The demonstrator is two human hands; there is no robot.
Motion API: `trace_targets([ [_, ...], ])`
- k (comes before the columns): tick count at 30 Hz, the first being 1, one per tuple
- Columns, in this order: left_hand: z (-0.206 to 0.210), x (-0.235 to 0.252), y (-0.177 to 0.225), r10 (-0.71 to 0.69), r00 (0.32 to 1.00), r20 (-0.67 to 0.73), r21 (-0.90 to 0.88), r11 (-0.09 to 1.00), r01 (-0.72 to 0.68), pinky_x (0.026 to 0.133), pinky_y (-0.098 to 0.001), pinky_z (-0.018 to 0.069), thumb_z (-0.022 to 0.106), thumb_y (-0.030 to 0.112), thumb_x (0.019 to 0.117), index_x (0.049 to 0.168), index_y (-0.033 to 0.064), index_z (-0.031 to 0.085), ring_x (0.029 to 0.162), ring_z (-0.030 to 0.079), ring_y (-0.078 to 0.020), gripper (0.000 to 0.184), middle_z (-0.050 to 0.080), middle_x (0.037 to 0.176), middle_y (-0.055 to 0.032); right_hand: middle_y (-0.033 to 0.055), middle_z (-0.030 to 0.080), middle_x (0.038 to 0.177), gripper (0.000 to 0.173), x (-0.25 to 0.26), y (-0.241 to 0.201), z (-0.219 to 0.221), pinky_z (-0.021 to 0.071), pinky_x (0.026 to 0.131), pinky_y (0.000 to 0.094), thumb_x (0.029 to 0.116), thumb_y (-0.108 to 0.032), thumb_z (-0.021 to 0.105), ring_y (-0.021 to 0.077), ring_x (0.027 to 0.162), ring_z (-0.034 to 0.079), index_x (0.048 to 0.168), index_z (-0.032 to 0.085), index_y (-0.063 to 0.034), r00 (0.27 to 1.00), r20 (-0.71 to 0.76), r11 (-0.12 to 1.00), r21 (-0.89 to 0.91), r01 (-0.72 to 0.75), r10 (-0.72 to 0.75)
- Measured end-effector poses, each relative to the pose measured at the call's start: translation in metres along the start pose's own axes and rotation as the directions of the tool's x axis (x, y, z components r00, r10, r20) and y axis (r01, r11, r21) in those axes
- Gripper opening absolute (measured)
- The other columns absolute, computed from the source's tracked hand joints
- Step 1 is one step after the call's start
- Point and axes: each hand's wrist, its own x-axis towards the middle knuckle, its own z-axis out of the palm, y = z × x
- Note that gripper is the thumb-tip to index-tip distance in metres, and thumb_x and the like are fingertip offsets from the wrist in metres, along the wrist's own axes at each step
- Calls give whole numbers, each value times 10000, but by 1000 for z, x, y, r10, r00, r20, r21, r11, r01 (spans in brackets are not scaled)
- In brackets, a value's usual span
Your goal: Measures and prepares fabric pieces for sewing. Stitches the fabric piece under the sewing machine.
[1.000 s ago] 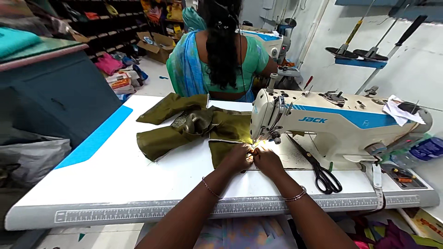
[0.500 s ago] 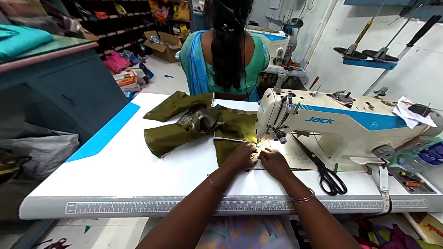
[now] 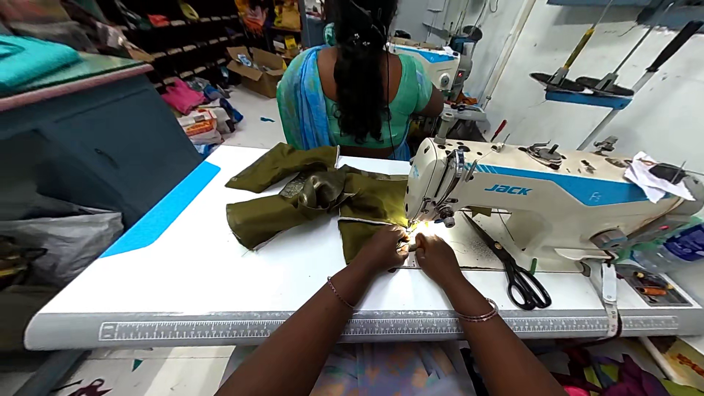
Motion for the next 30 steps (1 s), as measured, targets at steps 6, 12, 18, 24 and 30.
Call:
trace_targets([
  [6,4,0,-8,-1,1000,-7,1,1000,1,1128,-473,437,690,123,947,1135,-37,717,1261,610,-312,248,680,1270,-185,231,699,1115,198,5,5,2,512,969,554,998,-57,552,387,1114,665,1050,721,32,997,69,999,35,-20,17],
  [12,12,1,-13,162,979,-126,66,986,-155,1027,-597,490,712,21,868,1070,-39,738,1153,663,-397,212,710,1179,-213,168,638,872,152,-38,5,-43,525,719,418,935,-82,711,250,775,620,893,656,54,983,20,882,438,-173,183],
  [18,16,-1,-16,152,975,-165,62,988,-143,1000,-628,480,662,29,863,1047,-29,741,1120,654,-445,209,702,1137,-241,169,664,889,175,-119,80,-102,545,665,423,995,-119,664,249,724,639,1035,634,48,788,-401,861,408,-303,467],
  [24,12,-3,-11,158,974,-160,37,987,-154,977,-625,479,651,17,829,1031,-52,729,1096,652,-448,227,696,1118,-250,295,656,1204,298,-174,236,-175,505,976,548,1054,-88,524,407,1091,656,1271,612,97,261,-528,550,519,-654,808],
  [30,10,-4,-9,107,984,-143,31,994,-103,991,-617,471,657,2,832,1042,-45,726,1117,643,-431,226,689,1144,-242,303,680,1180,250,-167,309,-206,439,1041,599,1024,-127,619,449,1166,629,1123,711,84,459,-360,537,153,-830,812],
])
